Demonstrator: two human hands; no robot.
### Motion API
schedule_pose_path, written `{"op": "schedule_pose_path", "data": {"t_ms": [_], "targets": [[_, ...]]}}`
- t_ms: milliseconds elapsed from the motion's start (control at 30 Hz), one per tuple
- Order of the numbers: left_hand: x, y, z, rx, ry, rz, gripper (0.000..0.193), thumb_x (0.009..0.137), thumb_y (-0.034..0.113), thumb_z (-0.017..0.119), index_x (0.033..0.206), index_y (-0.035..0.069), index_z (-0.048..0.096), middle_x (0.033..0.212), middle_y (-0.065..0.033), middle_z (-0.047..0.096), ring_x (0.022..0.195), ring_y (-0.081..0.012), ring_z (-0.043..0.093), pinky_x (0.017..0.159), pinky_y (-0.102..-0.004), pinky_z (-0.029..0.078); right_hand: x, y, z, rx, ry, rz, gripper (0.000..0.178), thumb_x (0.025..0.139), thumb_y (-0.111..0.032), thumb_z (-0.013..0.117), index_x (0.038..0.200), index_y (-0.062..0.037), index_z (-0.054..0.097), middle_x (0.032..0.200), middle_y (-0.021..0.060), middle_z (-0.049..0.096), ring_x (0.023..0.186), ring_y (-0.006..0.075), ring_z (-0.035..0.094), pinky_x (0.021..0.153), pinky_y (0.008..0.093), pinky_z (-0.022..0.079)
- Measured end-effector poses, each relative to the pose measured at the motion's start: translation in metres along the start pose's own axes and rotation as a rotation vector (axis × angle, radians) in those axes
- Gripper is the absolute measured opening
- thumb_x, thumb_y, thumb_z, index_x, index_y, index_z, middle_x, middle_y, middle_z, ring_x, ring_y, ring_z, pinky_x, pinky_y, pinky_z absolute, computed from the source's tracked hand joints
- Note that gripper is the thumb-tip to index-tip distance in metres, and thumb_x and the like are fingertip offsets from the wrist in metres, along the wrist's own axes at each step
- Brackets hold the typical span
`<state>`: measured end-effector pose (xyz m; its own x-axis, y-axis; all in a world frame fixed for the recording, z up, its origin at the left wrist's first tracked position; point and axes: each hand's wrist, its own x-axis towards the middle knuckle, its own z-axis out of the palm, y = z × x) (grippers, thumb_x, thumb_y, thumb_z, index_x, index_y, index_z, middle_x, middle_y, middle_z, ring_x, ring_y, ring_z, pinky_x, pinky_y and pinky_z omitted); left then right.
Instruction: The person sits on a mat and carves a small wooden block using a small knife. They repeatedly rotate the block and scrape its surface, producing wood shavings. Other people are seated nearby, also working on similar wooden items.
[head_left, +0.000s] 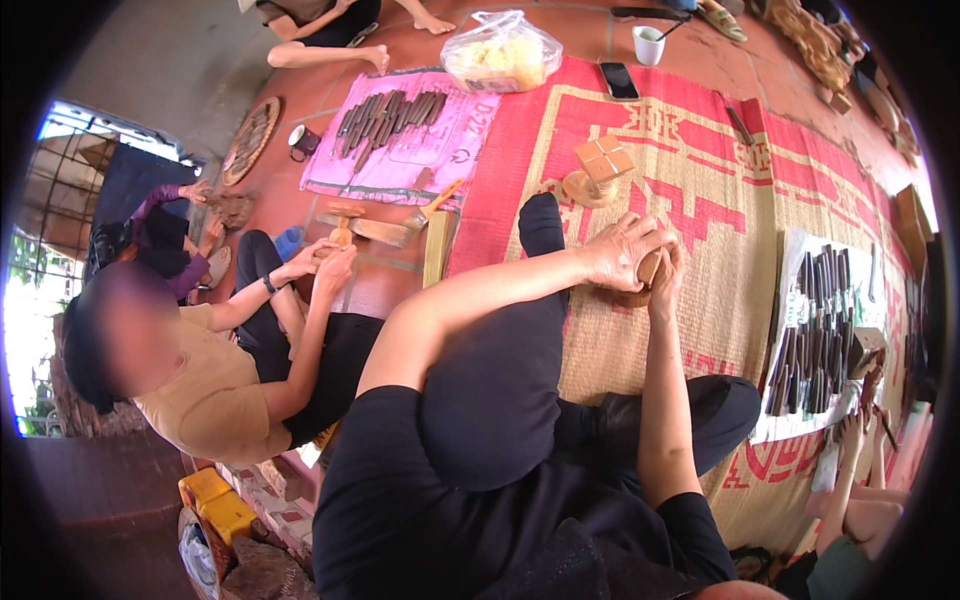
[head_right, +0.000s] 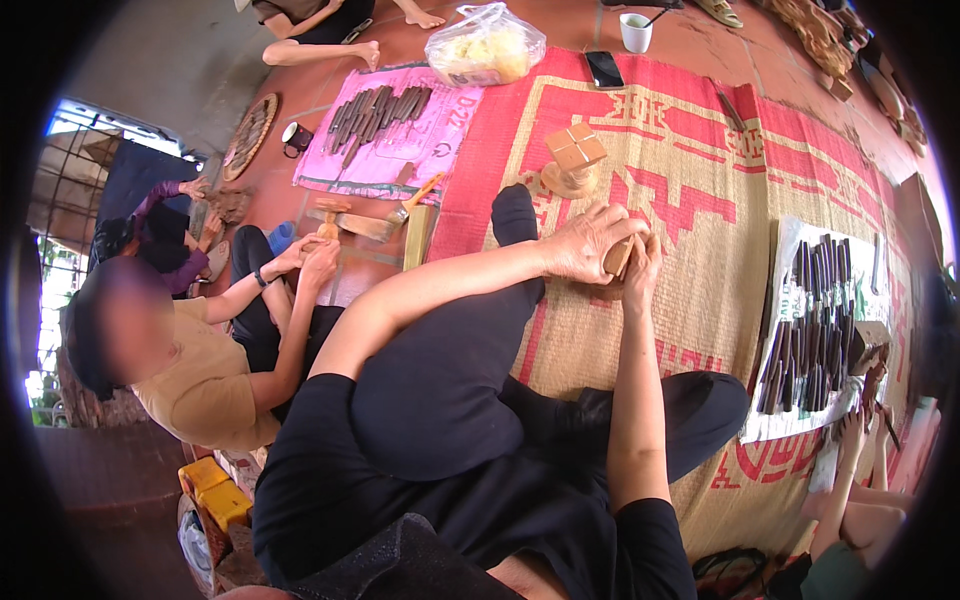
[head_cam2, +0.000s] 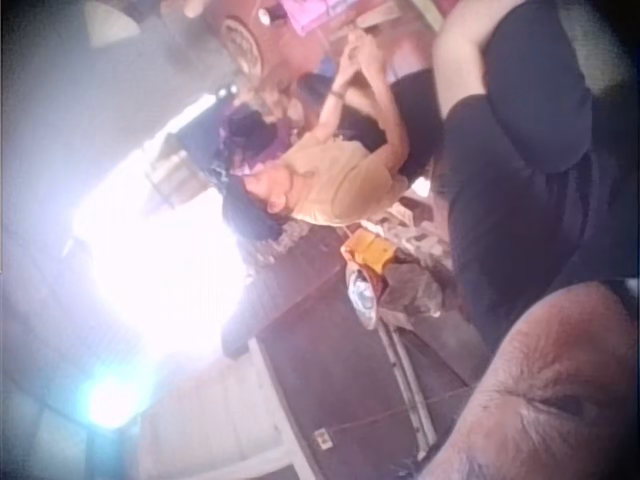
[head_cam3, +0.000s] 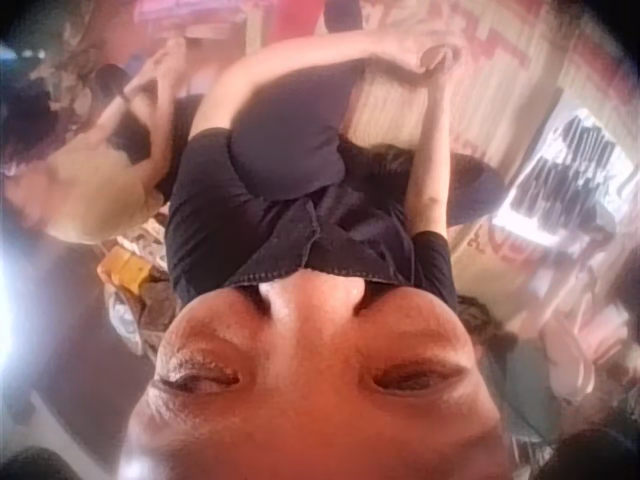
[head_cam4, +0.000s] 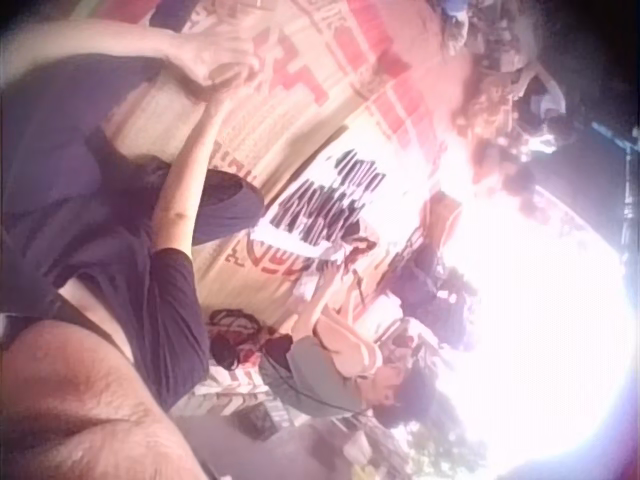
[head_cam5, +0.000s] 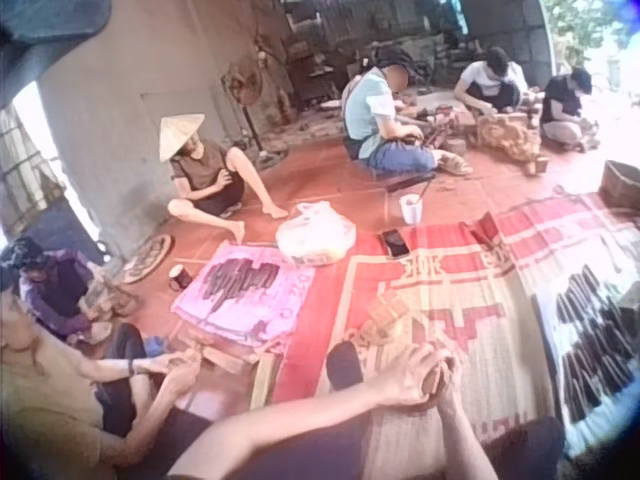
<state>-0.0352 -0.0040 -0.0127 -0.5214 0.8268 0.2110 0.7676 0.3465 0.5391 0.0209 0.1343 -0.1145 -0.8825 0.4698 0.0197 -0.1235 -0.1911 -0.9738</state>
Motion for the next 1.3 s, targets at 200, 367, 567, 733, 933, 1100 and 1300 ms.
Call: {"op": "schedule_pose_path", "data": {"t_ms": [200, 367, 567, 733, 933, 1100, 1300], "targets": [[0.0, -0.002, -0.003, 0.001, 0.008, -0.002, 0.085, 0.056, 0.017, 0.082, 0.131, 0.019, 0.042, 0.111, -0.0099, 0.045, 0.107, -0.0329, 0.045, 0.096, -0.0454, 0.041, 0.016, 0.031, -0.043, -0.296, 0.066, 0.086, 0.023, 0.094, -0.022, 0.061, 0.097, 0.0, 0.062, 0.086, 0.0042, 0.06, 0.079, 0.0127, 0.053, 0.071, 0.0293, 0.045], [0.005, 0.0, 0.003, -0.029, 0.014, 0.026, 0.083, 0.055, 0.017, 0.081, 0.13, 0.018, 0.044, 0.111, -0.011, 0.046, 0.108, -0.0333, 0.046, 0.096, -0.0448, 0.041, 0.007, -0.005, -0.003, -0.017, 0.066, 0.016, 0.023, 0.095, -0.025, 0.061, 0.095, -0.0023, 0.057, 0.084, 0.0032, 0.054, 0.076, 0.0103, 0.047, 0.069, 0.0268, 0.042], [-0.002, -0.001, -0.01, -0.036, 0.019, 0.063, 0.079, 0.058, 0.014, 0.079, 0.13, 0.016, 0.045, 0.113, -0.0119, 0.046, 0.111, -0.0356, 0.045, 0.098, -0.046, 0.04, 0.001, 0.025, -0.036, -0.569, 0.195, 0.174, 0.023, 0.091, -0.022, 0.061, 0.098, -0.0006, 0.063, 0.091, 0.0148, 0.063, 0.085, 0.0262, 0.06, 0.078, 0.0369, 0.047], [0.0, 0.003, -0.008, -0.042, -0.029, -0.015, 0.079, 0.06, 0.015, 0.079, 0.131, 0.017, 0.044, 0.113, -0.0118, 0.046, 0.111, -0.0363, 0.045, 0.1, -0.0475, 0.039, -0.007, -0.014, -0.006, -0.154, 0.157, 0.06, 0.022, 0.094, -0.02, 0.06, 0.105, -0.0014, 0.061, 0.096, 0.0035, 0.06, 0.088, 0.012, 0.054, 0.081, 0.0268, 0.045], [0.004, 0.002, -0.01, -0.02, -0.033, 0.014, 0.081, 0.061, 0.016, 0.079, 0.133, 0.017, 0.042, 0.115, -0.0118, 0.047, 0.114, -0.0364, 0.045, 0.101, -0.0466, 0.039, -0.014, 0.02, -0.015, -0.437, 0.214, -0.049, 0.021, 0.095, -0.018, 0.058, 0.107, -0.0011, 0.061, 0.102, 0.0096, 0.063, 0.098, 0.0175, 0.059, 0.085, 0.0319, 0.047], [0.003, 0.0, -0.006, 0.047, -0.078, 0.016, 0.087, 0.059, 0.017, 0.081, 0.135, 0.018, 0.038, 0.119, -0.0119, 0.043, 0.11, -0.0362, 0.044, 0.099, -0.0481, 0.041, -0.014, 0.012, -0.031, -0.378, 0.236, 0.016, 0.021, 0.093, -0.016, 0.059, 0.108, -0.0017, 0.062, 0.101, 0.0087, 0.064, 0.096, 0.0185, 0.06, 0.086, 0.0326, 0.047], [0.004, 0.003, -0.008, 0.034, -0.045, 0.035, 0.085, 0.059, 0.017, 0.08, 0.133, 0.017, 0.039, 0.114, -0.0124, 0.045, 0.109, -0.0357, 0.045, 0.098, -0.047, 0.041, -0.031, 0.002, 0.003, -0.357, 0.307, -0.132, 0.025, 0.092, -0.019, 0.06, 0.108, 0.0011, 0.06, 0.099, 0.0149, 0.061, 0.092, 0.0274, 0.059, 0.086, 0.0378, 0.046]]}}
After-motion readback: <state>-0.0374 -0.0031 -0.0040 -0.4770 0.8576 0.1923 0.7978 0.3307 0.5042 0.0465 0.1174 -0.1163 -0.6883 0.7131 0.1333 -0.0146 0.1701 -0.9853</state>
